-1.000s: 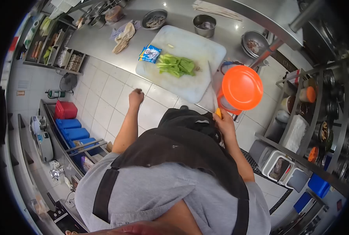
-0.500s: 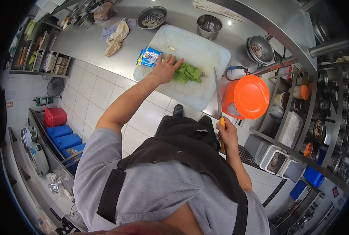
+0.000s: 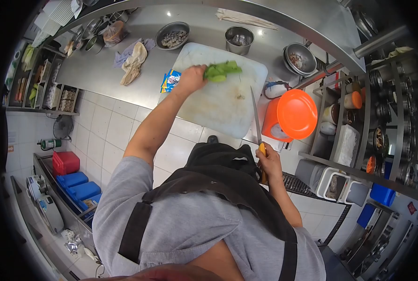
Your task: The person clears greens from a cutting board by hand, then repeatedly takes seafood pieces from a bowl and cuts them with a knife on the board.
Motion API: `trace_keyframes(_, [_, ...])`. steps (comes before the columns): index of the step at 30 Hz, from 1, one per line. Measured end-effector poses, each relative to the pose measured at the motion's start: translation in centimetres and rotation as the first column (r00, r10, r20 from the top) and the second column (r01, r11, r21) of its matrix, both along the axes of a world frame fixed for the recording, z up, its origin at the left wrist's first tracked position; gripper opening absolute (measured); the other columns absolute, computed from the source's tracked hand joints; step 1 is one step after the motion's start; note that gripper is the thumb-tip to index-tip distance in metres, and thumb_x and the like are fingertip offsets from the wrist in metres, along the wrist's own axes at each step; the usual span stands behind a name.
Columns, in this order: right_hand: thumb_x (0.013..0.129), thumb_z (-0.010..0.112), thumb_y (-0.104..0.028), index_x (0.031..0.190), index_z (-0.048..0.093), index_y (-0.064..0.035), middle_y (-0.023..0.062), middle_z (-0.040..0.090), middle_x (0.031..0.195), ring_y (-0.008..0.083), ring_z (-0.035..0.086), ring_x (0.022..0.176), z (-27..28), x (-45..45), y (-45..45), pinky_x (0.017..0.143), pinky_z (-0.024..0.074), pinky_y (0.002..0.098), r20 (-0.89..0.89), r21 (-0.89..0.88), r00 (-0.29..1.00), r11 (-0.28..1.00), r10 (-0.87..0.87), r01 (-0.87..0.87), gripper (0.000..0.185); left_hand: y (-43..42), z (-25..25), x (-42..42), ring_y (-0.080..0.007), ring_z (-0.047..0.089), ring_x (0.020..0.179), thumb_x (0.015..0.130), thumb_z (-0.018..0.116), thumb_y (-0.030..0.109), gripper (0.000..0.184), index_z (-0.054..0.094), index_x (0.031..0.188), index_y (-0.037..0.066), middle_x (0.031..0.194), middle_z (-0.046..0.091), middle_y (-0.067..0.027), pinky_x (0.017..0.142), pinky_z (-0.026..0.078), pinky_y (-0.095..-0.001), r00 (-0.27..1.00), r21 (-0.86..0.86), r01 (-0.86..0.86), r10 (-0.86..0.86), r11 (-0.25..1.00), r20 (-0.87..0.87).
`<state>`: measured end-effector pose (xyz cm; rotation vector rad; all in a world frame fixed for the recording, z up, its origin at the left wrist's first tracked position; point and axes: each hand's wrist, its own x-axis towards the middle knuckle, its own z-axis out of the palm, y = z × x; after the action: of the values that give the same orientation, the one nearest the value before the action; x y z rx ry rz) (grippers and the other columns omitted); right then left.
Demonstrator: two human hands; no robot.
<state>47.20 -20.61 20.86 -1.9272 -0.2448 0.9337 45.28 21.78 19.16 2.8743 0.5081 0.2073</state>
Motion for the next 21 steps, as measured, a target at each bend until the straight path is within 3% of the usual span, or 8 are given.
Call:
trace_keyframes(2, [0.088,0.067,-0.02,0.128,0.057,-0.0011,0.0039,0.063,0.074,0.0103,0.056,0.054,-0.5,-0.1,-0.2,0.049,0.0448,0.0267,0.012,-0.004,1.0,1.0,0.008,-0.008,0.045,1.4,1.2,0.2,-0.037,0.065,0.094,0.075,0.07,0.024,0.039,0.061,0.107,0.004,0.099,0.068,-0.0173,0.08,0.054,-0.0463,0.988,-0.098,-0.124,0.132,0.987,0.079])
trace_keyframes(3, [0.088,0.067,-0.02,0.128,0.057,-0.0014,0.004,0.063,0.074,0.0103,0.056,0.054,-0.5,-0.1,-0.1,0.049,0.0448,0.0268,0.017,-0.014,1.0,1.0,0.013,-0.013,0.045,2.1,2.4,0.3,-0.037,0.065,0.094,0.075,0.07,0.024,0.039,0.061,0.107,0.004,0.099,0.068,-0.0173,0.08,0.054,-0.0463,0.99,-0.101,-0.116,0.124,0.988,0.07])
trace_keyframes(5, [0.088,0.067,-0.02,0.128,0.058,-0.0025,0.0043,0.063,0.074,0.0106,0.055,0.054,-0.4,-0.2,0.0,0.049,0.045,0.0272,0.025,-0.02,1.0,1.0,0.003,-0.002,0.044,4.0,4.2,0.7,-0.0366,0.065,0.098,0.076,0.07,0.027,0.04,0.061,0.11,0.006,0.103,0.068,-0.0188,0.081,0.054,-0.0455,0.963,-0.131,-0.266,0.271,0.955,0.015])
trace_keyframes(9, [0.088,0.066,-0.021,0.128,0.057,-0.0012,0.0049,0.063,0.074,0.0114,0.056,0.054,0.4,-0.2,0.3,0.049,0.0453,0.0275,0.029,-0.049,1.0,0.999,0.006,-0.004,0.046,8.3,2.8,0.8,-0.0371,0.067,0.096,0.075,0.069,0.023,0.034,0.062,0.104,0.007,0.103,0.068,-0.0207,0.08,0.055,-0.0457,0.94,-0.067,-0.34,0.338,0.938,-0.045])
trace_keyframes(12, [0.088,0.066,-0.017,0.13,0.055,0.0,0.002,0.061,0.075,0.0088,0.053,0.055,0.4,-0.3,0.3,0.05,0.0433,0.0252,0.036,-0.063,0.999,0.998,0.008,-0.006,0.046,10.3,-0.1,0.5,-0.0347,0.064,0.108,0.078,0.068,0.028,0.042,0.06,0.115,0.009,0.113,0.067,-0.0182,0.093,0.052,-0.044,0.88,-0.009,-0.416,0.4,0.909,-0.257])
trace_keyframes(14, [0.088,0.067,-0.023,0.129,0.056,-0.0003,0.0076,0.063,0.076,0.0128,0.057,0.056,0.0,-0.5,0.1,0.051,0.0469,0.0291,0.046,-0.07,0.999,0.998,0.002,0.002,0.048,10.7,-1.2,0.2,-0.0353,0.062,0.11,0.077,0.069,0.031,0.048,0.059,0.117,0.008,0.115,0.066,-0.0186,0.094,0.051,-0.0443,0.895,-0.01,-0.367,0.351,0.93,-0.277])
trace_keyframes(18, [0.087,0.068,-0.023,0.129,0.056,0.0008,0.0122,0.066,0.08,0.0156,0.059,0.059,-1.3,-0.6,-0.3,0.058,0.0485,0.0312,0.154,-0.081,0.988,0.997,0.026,-0.014,0.05,10.5,-0.5,-0.1,-0.0357,0.06,0.115,0.073,0.071,0.04,0.061,0.057,0.122,0.005,0.12,0.064,-0.0192,0.097,0.048,-0.0449,0.893,0.006,-0.334,0.318,0.943,-0.318])
trace_keyframes(21, [0.087,0.068,-0.023,0.129,0.056,0.0004,0.0126,0.066,0.081,0.0157,0.059,0.059,0.0,-0.7,0.3,0.058,0.049,0.0312,0.105,-0.123,0.994,0.992,0.018,-0.005,0.05,11.3,-0.2,0.0,-0.0367,0.06,0.114,0.072,0.073,0.049,0.072,0.058,0.124,0.003,0.122,0.064,-0.0205,0.097,0.048,-0.043,0.908,-0.045,-0.317,0.289,0.947,-0.304])
